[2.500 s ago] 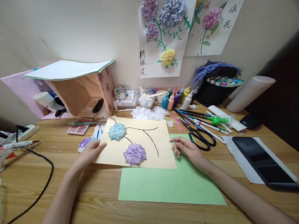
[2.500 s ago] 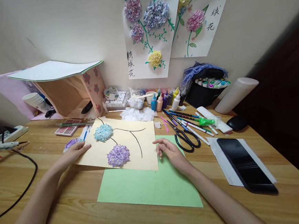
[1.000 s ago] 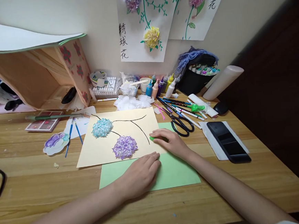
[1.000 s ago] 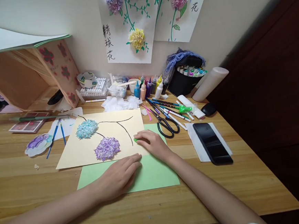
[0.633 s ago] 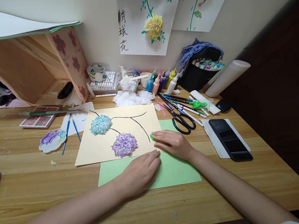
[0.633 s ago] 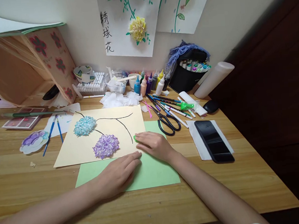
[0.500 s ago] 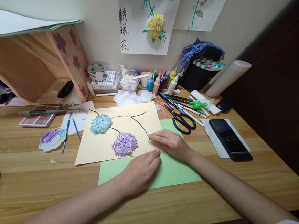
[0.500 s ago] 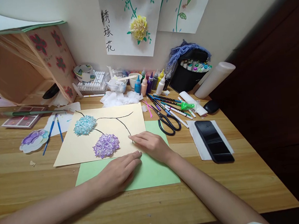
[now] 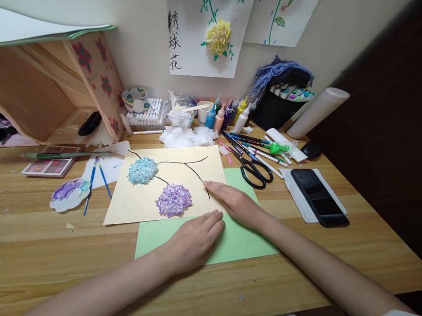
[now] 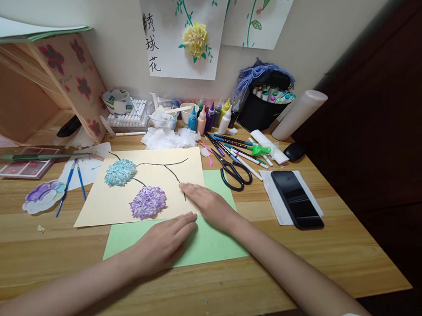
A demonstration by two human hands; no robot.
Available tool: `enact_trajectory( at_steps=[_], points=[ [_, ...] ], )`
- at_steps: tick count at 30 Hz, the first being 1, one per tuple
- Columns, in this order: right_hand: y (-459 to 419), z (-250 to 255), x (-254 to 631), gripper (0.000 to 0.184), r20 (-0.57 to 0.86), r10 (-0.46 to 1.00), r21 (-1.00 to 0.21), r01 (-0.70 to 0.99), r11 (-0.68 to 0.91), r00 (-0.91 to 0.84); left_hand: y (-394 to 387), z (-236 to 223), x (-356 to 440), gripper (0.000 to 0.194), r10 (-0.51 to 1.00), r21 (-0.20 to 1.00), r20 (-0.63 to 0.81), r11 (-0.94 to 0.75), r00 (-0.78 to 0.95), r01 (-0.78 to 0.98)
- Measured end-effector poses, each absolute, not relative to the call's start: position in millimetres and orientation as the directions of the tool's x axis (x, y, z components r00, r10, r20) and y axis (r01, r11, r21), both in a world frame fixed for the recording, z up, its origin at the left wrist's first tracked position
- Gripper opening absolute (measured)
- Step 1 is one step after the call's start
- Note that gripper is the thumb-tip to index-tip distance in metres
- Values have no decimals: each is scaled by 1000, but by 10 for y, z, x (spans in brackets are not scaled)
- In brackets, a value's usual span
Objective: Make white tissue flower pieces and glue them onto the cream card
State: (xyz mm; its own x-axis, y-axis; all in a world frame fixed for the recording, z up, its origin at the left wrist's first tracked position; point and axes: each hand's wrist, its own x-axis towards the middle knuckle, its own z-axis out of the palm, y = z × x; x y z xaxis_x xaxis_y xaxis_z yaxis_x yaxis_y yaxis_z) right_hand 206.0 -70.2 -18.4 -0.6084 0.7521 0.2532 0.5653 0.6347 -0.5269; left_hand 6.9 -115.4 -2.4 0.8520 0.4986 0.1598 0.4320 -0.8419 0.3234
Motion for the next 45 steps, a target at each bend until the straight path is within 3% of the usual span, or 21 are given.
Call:
enact_trajectory(
  at_steps=[3, 6, 13, 25, 31, 38, 45],
  points=[
    [-816, -166, 2137, 49, 240, 761, -379, 663, 646, -603, -1141, -19, 67, 36, 501, 341, 146, -835, 853, 432],
    [-986, -116, 2179, 49, 211, 720, -312, 653, 690, -661, -1129, -11, 71, 36, 491, 329, 122, -840, 863, 431],
    [-705, -94, 1981, 53, 67, 758, -338, 700, 629, -649, -1118, 27, 81, 34, 477, 298, 68, -848, 876, 439],
    [-797, -120, 2113, 52, 85, 752, -425, 658, 621, -654, -1102, 34, 61, 33, 477, 343, 52, -834, 877, 433],
    [-532, -101, 2211, 50, 66, 850, -381, 774, 505, -522, -1107, 43, 65, 37, 480, 330, 18, -831, 877, 448],
    [-848, -48, 2152, 54, 22, 752, -370, 693, 618, -659, -1113, 33, 81, 37, 478, 320, 29, -836, 878, 445],
    [-329, -108, 2020, 54, 36, 824, -292, 783, 550, -565, -1125, 11, 76, 39, 482, 293, 30, -842, 876, 453]
  ],
)
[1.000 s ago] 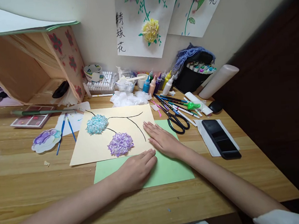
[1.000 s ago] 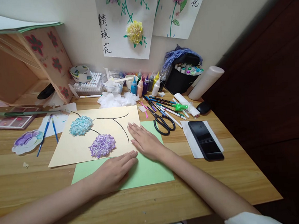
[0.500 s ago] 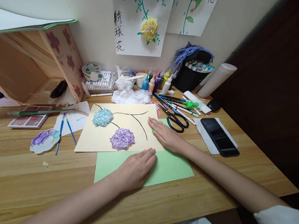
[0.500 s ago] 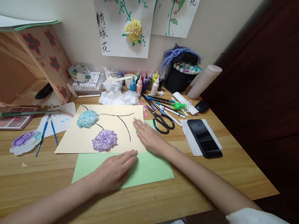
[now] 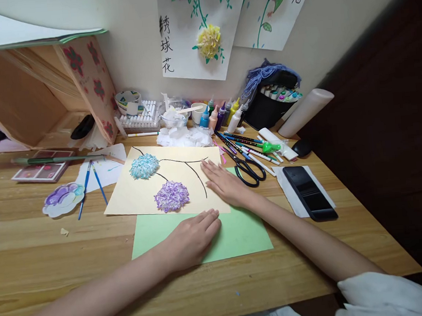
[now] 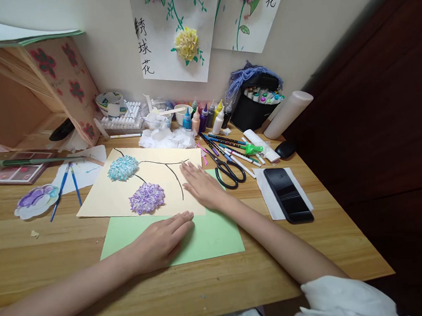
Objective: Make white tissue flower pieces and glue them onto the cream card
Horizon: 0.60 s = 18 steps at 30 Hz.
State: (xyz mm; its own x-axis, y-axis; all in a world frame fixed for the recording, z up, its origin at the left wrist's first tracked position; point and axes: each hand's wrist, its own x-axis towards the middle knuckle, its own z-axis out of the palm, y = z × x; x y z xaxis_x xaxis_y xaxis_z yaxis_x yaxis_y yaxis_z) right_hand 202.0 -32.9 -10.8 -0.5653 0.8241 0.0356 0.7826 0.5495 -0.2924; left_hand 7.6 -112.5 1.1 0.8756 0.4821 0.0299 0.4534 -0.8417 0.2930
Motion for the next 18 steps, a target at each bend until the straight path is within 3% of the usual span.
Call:
enact_trajectory(
  at_steps=[8, 14, 18],
  points=[
    [-631, -72, 2052, 55, 10, 730, -369, 676, 637, -683, -1116, 25, 62, 37, 476, 335, 52, -836, 878, 434],
    [-274, -134, 2106, 58, 69, 842, -362, 774, 520, -534, -1132, 2, 46, 42, 489, 329, 74, -835, 869, 442],
    [-450, -114, 2326, 51, 114, 838, -382, 755, 533, -534, -1118, -26, 46, 39, 487, 328, 96, -839, 868, 434]
  ],
)
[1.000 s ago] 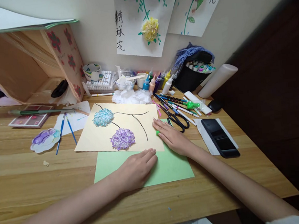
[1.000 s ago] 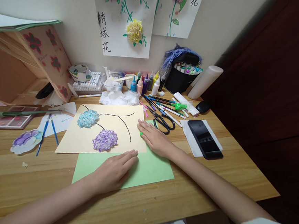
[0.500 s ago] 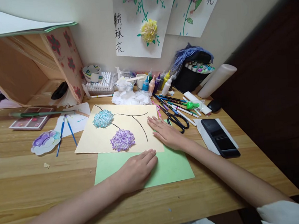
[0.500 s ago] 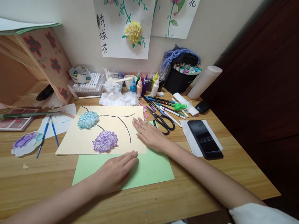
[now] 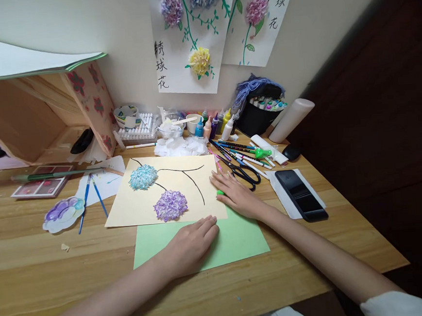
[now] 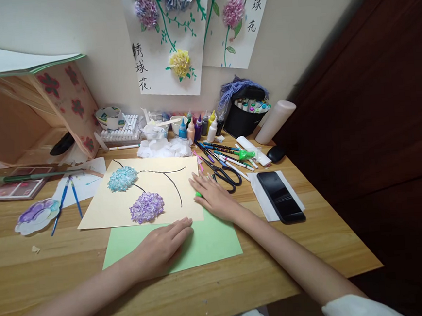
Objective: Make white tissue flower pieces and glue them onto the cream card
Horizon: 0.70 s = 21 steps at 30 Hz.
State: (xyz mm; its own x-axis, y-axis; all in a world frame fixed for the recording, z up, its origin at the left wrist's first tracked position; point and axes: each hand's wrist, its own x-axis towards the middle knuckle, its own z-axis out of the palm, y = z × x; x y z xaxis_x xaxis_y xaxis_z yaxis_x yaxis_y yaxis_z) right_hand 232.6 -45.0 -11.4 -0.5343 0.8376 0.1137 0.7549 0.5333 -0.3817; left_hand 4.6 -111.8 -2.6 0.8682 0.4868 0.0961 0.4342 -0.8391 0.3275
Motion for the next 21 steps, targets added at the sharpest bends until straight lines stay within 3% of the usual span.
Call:
enact_trajectory(
  at_steps=[2, 4, 6, 8, 10, 13, 17, 21],
  points=[
    [-613, -79, 2337, 43, 173, 845, -477, 708, 521, -505, -1109, -22, 45, 35, 494, 339, 132, -837, 859, 429],
    [-739, -14, 2284, 36, 230, 885, -660, 603, 448, -406, -1097, 28, 47, 29, 541, 385, 207, -811, 815, 441],
    [-807, 78, 2205, 30, 201, 935, -874, 378, 305, -292, -1070, 144, 62, 24, 641, 477, 316, -745, 699, 467],
    [-832, 169, 2132, 25, 122, 956, -988, 55, 141, -267, -1019, 317, 107, 21, 768, 618, 386, -627, 511, 475],
    [-836, 229, 2084, 19, 43, 965, -971, -238, -21, -260, -941, 502, 190, 20, 886, 774, 328, -450, 327, 446],
    [-838, 241, 2071, 9, -40, 965, -853, -494, -169, -261, -810, 683, 371, 24, 952, 929, 142, -222, 269, 296],
    [-838, 196, 2136, 22, -66, 975, -794, -580, -181, -214, -717, 676, 591, 28, 958, 984, 50, -96, 281, 152],
    [-829, 183, 2204, 18, -77, 976, -791, -583, -185, -204, -690, 615, 668, 27, 948, 987, 37, -83, 315, 134]
  ],
)
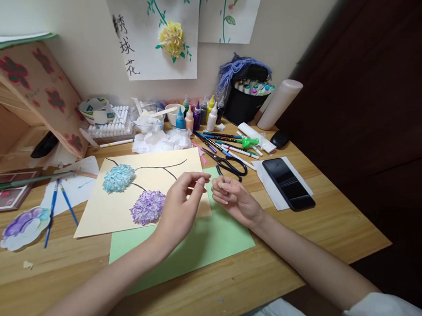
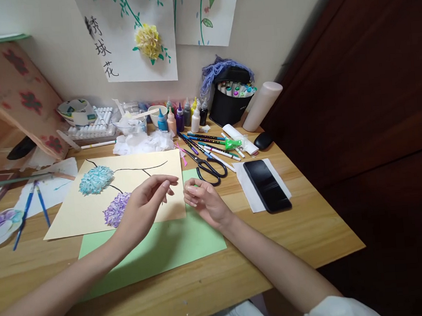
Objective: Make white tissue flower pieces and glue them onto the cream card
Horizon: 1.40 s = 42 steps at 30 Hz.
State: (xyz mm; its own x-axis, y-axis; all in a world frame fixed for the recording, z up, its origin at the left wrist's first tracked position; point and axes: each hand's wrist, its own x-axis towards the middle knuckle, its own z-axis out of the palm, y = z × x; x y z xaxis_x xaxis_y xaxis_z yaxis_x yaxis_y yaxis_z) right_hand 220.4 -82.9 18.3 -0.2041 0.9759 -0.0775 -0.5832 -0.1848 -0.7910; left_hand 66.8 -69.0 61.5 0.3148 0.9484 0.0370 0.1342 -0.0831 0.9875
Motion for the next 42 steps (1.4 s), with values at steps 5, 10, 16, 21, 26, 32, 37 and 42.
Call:
enact_trajectory(
  at_steps=[5, 10, 16, 21, 26, 32, 37, 42],
  points=[
    [-836, 179, 2225, 16, -78, 976, -811, -557, -180, -202, -672, 654, 649, 25, 932, 982, 9, -76, 361, 171],
    [-868, 148, 2179, 16, -119, 989, -843, -517, -145, -85, -707, 658, 665, 23, 917, 990, -4, -53, 399, 131],
    [-893, 160, 2135, 18, -39, 995, -904, -427, 4, 92, -710, 602, 774, 27, 873, 925, -226, 332, 433, -187],
    [-913, 145, 2175, 16, 89, 985, -953, -276, 128, 148, -699, 581, 876, 21, 849, 796, -254, 456, 464, -398],
    [-931, 119, 2206, 20, 233, 957, -961, -108, 254, 172, -688, 623, 928, 16, 842, 729, -293, 503, 452, -464],
    [-932, 138, 2248, 25, 337, 938, -941, 66, 332, 85, -657, 621, 910, 13, 827, 683, -325, 540, 458, -491],
    [-839, 148, 2271, 28, 427, 904, -901, 90, 425, -4, -581, 664, 869, 12, 819, 628, -314, 559, 481, -541],
    [-657, 268, 2233, 31, 553, 826, -822, 90, 563, -108, -505, 777, 794, 11, 854, 618, -239, 501, 462, -606]
  ],
)
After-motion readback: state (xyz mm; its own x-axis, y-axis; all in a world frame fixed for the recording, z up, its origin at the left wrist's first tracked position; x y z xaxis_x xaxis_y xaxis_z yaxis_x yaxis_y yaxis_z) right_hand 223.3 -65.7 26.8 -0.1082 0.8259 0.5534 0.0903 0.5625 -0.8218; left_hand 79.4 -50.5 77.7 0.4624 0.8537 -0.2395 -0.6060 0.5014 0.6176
